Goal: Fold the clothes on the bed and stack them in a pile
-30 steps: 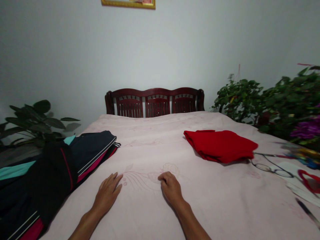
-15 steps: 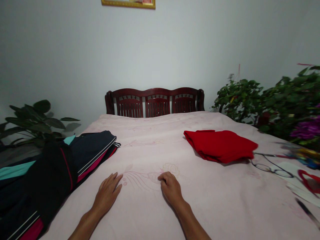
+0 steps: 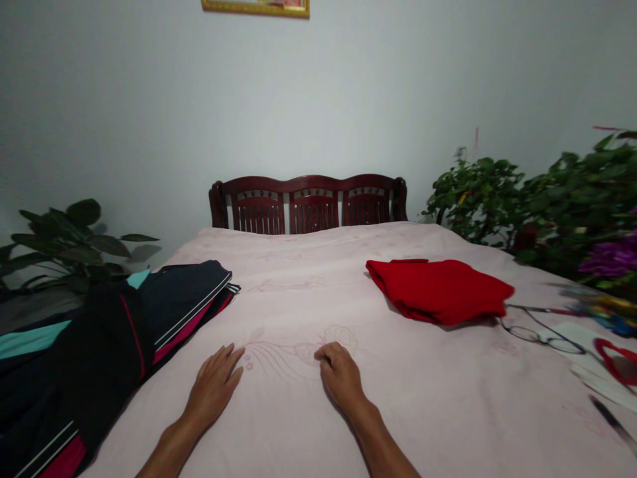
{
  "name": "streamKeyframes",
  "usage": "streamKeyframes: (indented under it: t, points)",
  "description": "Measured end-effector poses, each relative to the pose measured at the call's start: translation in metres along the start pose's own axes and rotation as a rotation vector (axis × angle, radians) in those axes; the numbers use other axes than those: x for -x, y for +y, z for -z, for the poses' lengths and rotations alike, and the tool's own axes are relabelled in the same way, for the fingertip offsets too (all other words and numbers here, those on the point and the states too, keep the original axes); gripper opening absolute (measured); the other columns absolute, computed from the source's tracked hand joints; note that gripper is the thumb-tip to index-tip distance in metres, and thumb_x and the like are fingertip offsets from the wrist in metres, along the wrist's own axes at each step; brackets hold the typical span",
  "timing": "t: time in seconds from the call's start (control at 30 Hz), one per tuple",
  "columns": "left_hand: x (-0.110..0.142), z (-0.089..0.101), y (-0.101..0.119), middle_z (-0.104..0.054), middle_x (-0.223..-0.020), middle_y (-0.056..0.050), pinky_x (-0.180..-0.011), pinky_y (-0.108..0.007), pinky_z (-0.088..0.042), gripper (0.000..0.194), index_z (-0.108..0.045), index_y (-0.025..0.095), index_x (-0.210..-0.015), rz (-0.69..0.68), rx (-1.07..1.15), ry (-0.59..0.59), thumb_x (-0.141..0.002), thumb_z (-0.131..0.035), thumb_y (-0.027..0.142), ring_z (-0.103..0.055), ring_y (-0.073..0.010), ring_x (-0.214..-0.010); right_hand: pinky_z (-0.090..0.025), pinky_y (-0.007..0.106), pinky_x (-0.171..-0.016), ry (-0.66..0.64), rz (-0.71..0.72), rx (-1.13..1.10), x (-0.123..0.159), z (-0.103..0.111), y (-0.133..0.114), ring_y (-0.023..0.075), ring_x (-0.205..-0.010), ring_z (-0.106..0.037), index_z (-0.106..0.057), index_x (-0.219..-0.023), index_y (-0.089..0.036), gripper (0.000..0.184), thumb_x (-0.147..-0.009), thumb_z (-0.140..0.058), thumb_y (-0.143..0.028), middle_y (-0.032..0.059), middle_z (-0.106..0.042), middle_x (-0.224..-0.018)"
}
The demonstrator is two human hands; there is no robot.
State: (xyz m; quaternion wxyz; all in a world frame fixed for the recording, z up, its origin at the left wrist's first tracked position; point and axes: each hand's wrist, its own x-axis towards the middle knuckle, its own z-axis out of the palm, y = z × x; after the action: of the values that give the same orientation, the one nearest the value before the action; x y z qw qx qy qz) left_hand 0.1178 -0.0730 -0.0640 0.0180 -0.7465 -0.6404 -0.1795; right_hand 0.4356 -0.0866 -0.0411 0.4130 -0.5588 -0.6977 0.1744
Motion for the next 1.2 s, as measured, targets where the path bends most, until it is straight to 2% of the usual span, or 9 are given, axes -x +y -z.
streamKeyframes:
  t: [1.2]
  points:
    - [0.0,0.0006,0.0005,-0.05,-0.15,-0.008,-0.118,-0.047,-0.028,0.045,-0.056,0.024,-0.138,-0.005,-0.007,0.009,-0.096,-0.042,0.03,-0.038,-0.0254,-0.143,-0.043,0.033,-0.089,0.003,0.012,0.005,0.001,-0.0018,0.002,0.0198,-0.098,-0.059,-0.066,-0.087,-0.022,0.024,-0.078,-0.044,-0.016,0.0046,-0.067,-0.097]
